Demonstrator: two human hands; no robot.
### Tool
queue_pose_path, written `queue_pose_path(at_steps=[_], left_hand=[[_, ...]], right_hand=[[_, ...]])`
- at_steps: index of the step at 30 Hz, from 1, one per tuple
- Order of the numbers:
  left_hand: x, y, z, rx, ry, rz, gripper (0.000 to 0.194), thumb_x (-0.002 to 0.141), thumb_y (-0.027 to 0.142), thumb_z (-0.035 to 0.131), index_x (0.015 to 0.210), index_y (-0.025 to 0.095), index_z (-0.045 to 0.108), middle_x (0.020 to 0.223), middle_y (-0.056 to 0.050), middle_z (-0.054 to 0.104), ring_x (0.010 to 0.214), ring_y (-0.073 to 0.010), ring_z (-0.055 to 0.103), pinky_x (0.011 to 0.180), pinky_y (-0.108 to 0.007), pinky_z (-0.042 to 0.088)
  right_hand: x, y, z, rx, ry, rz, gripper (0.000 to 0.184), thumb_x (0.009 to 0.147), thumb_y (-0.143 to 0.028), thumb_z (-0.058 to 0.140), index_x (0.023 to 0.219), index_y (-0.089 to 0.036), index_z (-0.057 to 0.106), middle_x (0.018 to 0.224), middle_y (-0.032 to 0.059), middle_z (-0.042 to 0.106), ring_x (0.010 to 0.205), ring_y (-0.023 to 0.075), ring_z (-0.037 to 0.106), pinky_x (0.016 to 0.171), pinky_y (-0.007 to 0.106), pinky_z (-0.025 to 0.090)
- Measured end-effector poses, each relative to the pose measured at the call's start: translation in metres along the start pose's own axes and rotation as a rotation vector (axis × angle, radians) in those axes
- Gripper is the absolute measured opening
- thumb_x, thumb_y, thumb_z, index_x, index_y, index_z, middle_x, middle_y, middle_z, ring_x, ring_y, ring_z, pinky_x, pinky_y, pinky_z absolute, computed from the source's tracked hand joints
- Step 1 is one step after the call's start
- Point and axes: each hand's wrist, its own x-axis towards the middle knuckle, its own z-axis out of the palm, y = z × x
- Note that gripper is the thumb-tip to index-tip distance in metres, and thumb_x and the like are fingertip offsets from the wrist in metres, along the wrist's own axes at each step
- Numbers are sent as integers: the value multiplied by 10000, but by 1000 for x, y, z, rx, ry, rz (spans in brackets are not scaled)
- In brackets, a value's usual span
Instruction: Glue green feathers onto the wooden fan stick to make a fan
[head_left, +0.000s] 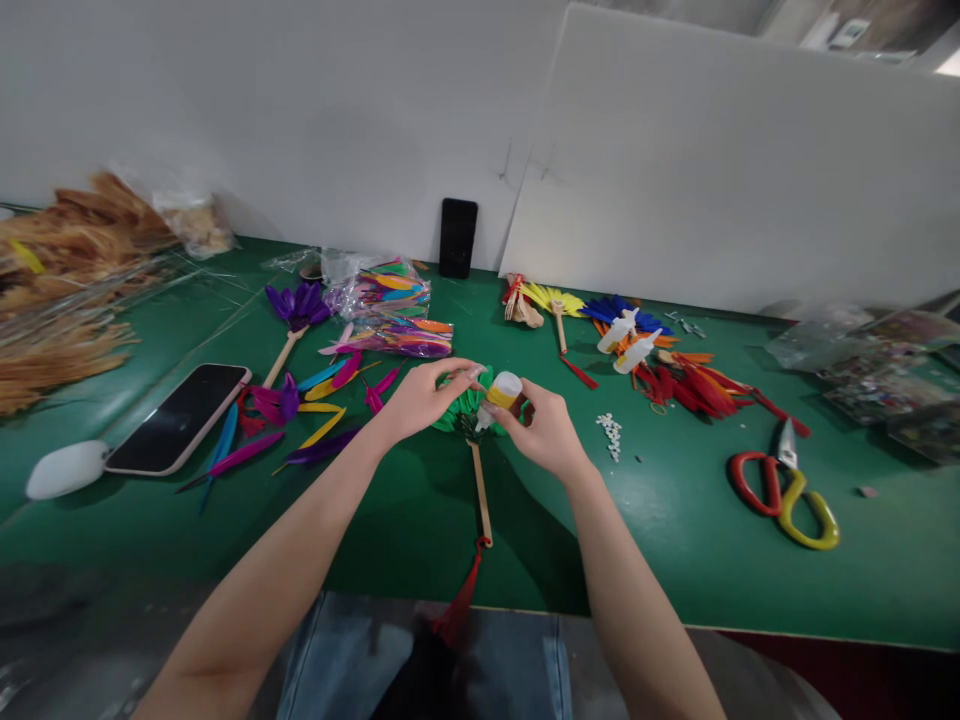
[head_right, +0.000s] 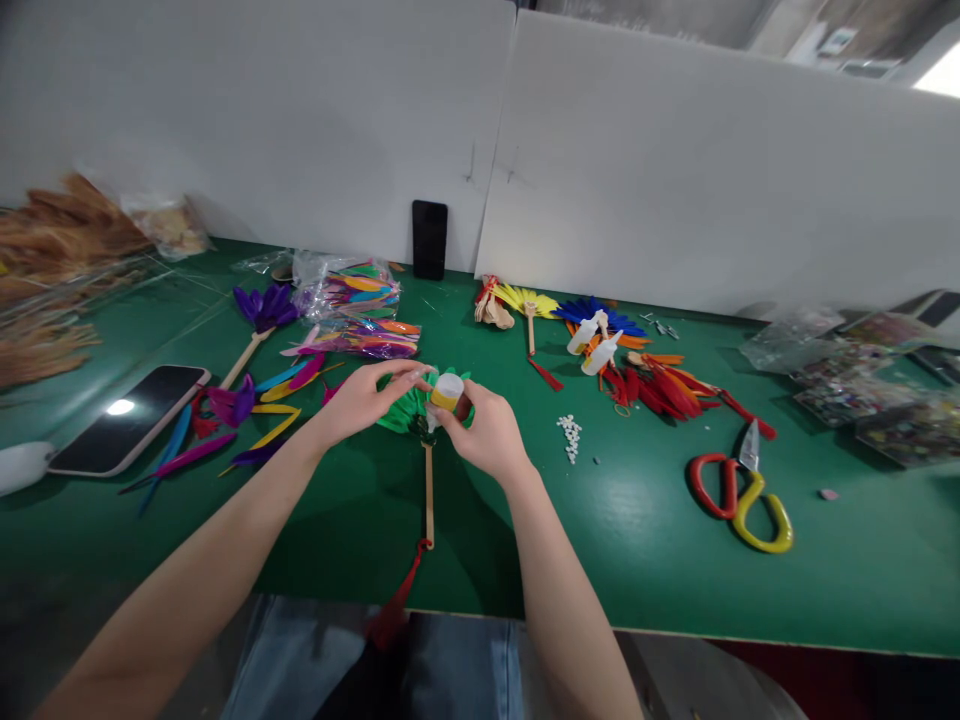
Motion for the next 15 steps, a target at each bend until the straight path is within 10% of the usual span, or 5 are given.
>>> queue_pose_path(at_steps=[15], left_hand=[[-5, 3, 16, 44, -150, 71, 505, 782, 510, 555, 1194, 218, 556, 860, -11, 632, 539, -89, 411, 479, -206, 302]], right_hand=[[-2, 4, 0, 26, -14, -55, 204, 737, -277, 522, 656, -210, 348, 546, -43, 383, 468, 103, 348, 459, 238, 236]])
